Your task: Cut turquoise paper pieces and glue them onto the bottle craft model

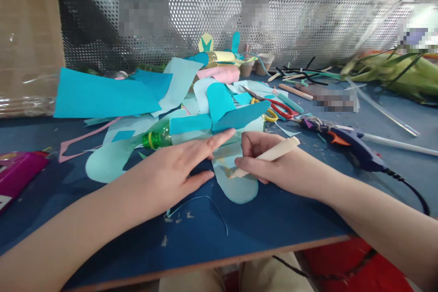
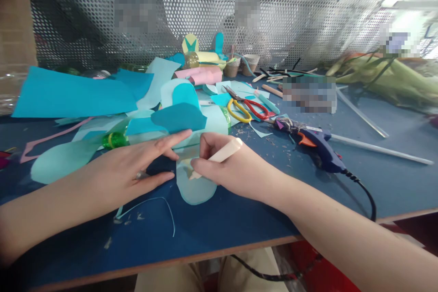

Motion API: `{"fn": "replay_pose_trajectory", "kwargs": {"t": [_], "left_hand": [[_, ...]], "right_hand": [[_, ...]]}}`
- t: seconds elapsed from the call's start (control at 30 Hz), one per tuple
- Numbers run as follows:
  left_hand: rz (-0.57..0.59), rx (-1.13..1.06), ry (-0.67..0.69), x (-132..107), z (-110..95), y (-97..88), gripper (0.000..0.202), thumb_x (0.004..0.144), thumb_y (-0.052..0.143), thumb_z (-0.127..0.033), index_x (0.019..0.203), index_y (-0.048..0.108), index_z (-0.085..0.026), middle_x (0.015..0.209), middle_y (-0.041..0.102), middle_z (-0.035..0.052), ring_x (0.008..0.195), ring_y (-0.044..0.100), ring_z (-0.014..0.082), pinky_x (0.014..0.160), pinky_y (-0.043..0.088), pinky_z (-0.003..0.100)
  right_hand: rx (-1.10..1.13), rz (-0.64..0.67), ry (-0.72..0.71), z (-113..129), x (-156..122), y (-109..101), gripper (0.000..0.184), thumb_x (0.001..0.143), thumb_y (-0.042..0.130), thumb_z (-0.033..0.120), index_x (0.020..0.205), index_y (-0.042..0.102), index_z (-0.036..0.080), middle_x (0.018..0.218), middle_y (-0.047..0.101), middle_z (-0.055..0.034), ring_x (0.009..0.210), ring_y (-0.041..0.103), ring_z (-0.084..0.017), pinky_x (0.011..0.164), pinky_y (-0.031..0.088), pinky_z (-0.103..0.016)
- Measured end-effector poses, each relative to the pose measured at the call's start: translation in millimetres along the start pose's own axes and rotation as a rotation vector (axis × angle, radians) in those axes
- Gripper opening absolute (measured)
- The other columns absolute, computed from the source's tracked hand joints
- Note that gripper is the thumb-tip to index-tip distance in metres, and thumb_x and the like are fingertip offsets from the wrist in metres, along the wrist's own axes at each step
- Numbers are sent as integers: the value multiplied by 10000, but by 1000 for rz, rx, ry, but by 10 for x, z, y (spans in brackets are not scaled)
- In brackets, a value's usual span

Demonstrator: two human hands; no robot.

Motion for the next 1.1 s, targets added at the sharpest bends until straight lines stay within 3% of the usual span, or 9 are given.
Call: {"fn": "replay_pose_trajectory", "kwargs": {"t": [0.83, 1.1], "left_hand": [[-7, -4, 13, 3, 0, 6, 661, 944, 506, -265, 1506, 162, -321, 1294, 609, 36, 1092, 633, 197, 936, 500, 317], [-18, -22, -2, -7, 29, 20, 595, 953, 488, -305, 1487, 225, -325, 1215, 642, 39, 1026, 649, 203, 848, 532, 311]], "right_hand": [[25, 1, 1, 18, 0, -5, 247, 777, 610, 246, 628, 417, 209, 453, 439, 97, 428, 354, -56, 398, 262, -181], [62, 23, -21, 15, -17, -2, 252, 788, 611, 240, 626, 420, 208, 463, 450, 96, 430, 369, -56, 406, 275, -182]]}}
Point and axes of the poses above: each hand's wrist, its own x-axis towards the middle knuckle, its own y-axis out of the palm, z = x × y, the point moved 4 cm from there along x, towards the middle knuckle
